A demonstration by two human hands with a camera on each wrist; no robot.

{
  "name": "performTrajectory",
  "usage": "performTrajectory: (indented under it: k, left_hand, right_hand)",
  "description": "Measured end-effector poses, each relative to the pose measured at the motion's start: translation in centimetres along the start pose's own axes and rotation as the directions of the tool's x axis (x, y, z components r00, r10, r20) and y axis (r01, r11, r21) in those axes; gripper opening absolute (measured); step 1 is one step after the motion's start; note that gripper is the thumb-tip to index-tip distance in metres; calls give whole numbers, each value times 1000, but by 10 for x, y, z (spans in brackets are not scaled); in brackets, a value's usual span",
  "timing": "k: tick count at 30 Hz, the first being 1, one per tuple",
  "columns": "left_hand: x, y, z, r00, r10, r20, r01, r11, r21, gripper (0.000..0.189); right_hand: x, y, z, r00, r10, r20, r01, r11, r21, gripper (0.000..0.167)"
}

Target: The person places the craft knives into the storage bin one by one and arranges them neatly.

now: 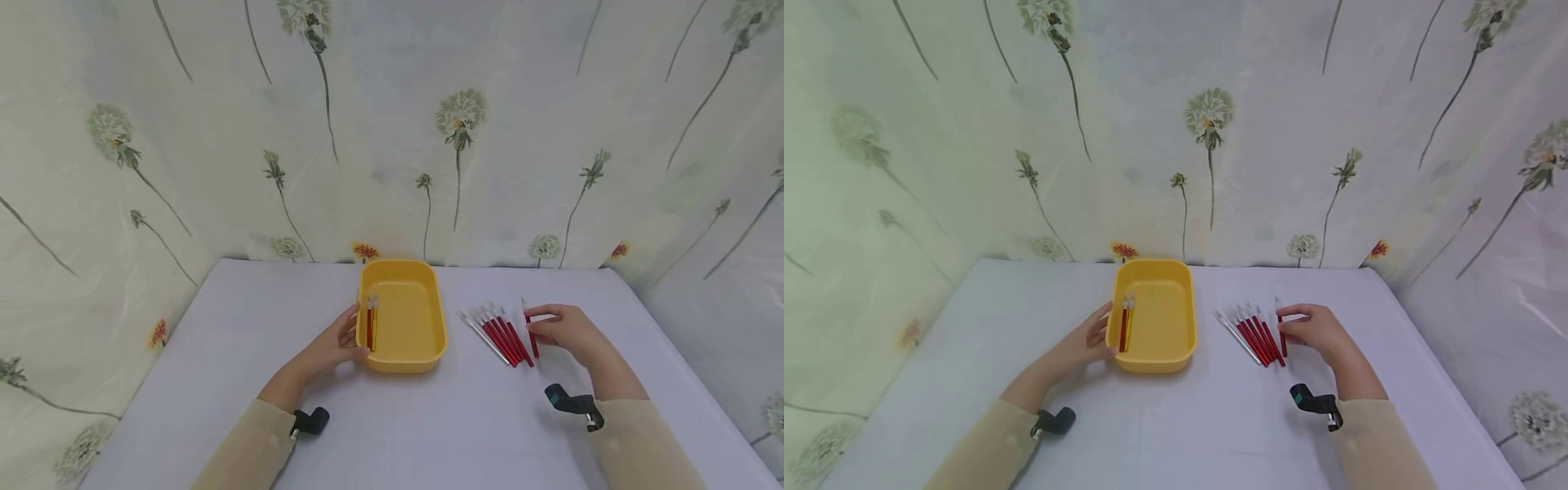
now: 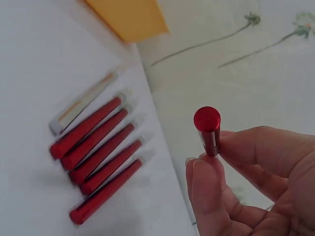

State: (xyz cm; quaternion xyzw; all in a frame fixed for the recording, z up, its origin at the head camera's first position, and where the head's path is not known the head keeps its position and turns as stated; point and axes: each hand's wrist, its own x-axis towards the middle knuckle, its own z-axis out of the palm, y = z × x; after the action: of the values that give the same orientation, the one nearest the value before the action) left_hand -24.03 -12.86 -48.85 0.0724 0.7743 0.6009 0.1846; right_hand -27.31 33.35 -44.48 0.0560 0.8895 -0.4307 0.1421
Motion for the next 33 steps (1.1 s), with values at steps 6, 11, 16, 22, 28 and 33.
performTrajectory:
  k: [6, 11, 16, 22, 28, 33]
  left_hand:
    - [1, 0, 0, 1000, -14, -2, 14, 1000, 8, 99]
    - [0, -1, -1, 1000, -4, -3, 4, 1000, 6, 98]
    - [0, -2, -1, 1000, 1, -7, -1, 1000, -1, 98]
    - [0, -1, 0, 1000, 1, -8, -1, 1000, -4, 97]
    - [-2, 2, 0, 1000, 0, -8, 0, 1000, -4, 97]
    - [-2, 2, 0, 1000, -5, -9, 5, 1000, -2, 97]
  right_hand:
    - [-12, -31, 3, 1000, -29, -4, 30, 998, 60, 53]
    - [-21, -56, 8, 993, -122, 2, 121, 987, 106, 49]
    - [-26, -77, 15, 986, -166, 1, 164, 971, 175, 46]
    - [-24, -97, 29, 982, -189, 0, 184, 955, 232, 46]
    - [-20, -114, 48, 981, -194, 16, 181, 942, 283, 43]
    - [-12, -125, 65, 981, -189, 39, 166, 930, 329, 41]
